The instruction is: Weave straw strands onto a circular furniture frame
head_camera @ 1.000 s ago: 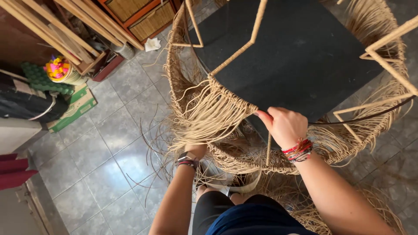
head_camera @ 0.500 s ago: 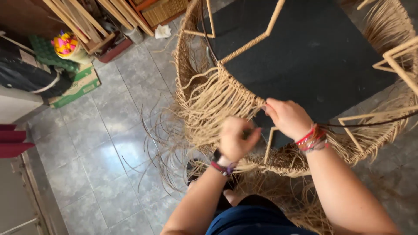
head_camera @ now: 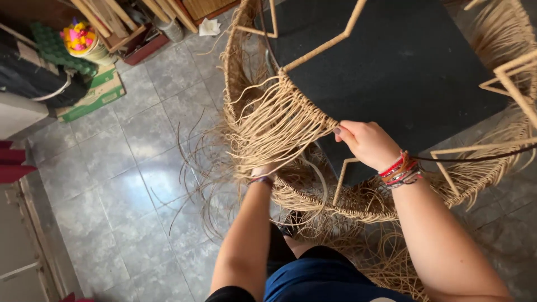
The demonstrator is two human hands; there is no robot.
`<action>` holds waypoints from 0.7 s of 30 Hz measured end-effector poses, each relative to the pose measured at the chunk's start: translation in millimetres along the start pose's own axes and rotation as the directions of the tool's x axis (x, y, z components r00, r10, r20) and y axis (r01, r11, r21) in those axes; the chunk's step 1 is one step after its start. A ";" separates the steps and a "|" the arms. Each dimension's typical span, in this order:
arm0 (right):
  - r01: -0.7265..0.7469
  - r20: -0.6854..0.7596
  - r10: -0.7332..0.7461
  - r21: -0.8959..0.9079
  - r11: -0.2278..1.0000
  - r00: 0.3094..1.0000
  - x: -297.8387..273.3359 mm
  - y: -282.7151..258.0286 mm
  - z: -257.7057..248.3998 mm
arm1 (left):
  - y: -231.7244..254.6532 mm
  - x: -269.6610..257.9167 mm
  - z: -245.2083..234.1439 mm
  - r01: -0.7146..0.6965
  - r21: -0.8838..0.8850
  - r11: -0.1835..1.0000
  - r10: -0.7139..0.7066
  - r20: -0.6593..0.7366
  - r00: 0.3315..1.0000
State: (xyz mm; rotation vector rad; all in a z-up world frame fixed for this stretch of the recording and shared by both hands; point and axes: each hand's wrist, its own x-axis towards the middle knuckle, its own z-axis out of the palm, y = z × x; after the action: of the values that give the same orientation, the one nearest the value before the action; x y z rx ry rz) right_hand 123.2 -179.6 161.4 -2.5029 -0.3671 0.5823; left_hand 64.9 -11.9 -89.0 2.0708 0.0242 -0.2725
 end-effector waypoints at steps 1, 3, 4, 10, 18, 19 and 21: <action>0.007 -0.006 -0.007 -0.020 1.000 1.000 -0.9 -0.1 -0.5 | -6.5 -5.5 -6.0 0.022 0.011 1.000 -0.023 0.005 1.000; 0.022 0.000 -0.022 -0.041 0.999 1.000 -0.8 6.0 2.4 | -18.8 -18.2 -16.4 0.071 0.033 0.997 -0.071 0.014 0.997; 0.035 -0.021 -0.038 -0.107 0.994 0.999 0.7 11.1 6.5 | -25.4 -24.4 -22.8 0.093 0.046 0.995 -0.094 0.020 0.995; 0.019 -0.097 -0.053 -0.319 0.948 0.994 -9.7 11.9 11.0 | -43.8 -57.2 -71.6 0.199 0.131 0.971 -0.209 0.063 0.976; 0.049 -0.385 -0.381 -0.646 0.762 0.841 -29.2 7.6 41.7 | -65.0 -106.3 -136.7 0.340 0.230 0.912 -0.368 0.091 0.925; 0.132 -0.472 -0.443 -0.556 0.820 0.762 -37.7 -3.9 44.5 | -75.8 -109.8 -139.5 0.354 0.243 0.903 -0.385 0.094 0.918; 0.222 -0.567 -0.484 -0.469 0.855 0.666 -47.8 -12.7 62.9 | -95.4 -111.0 -146.8 0.368 0.272 0.889 -0.407 0.103 0.908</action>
State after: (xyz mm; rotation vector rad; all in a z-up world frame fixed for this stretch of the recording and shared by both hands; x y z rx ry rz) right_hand 50.0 -159.0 136.3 -2.6544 -0.7084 -0.6194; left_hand -28.8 172.8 -79.4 2.2747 0.3291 -0.7181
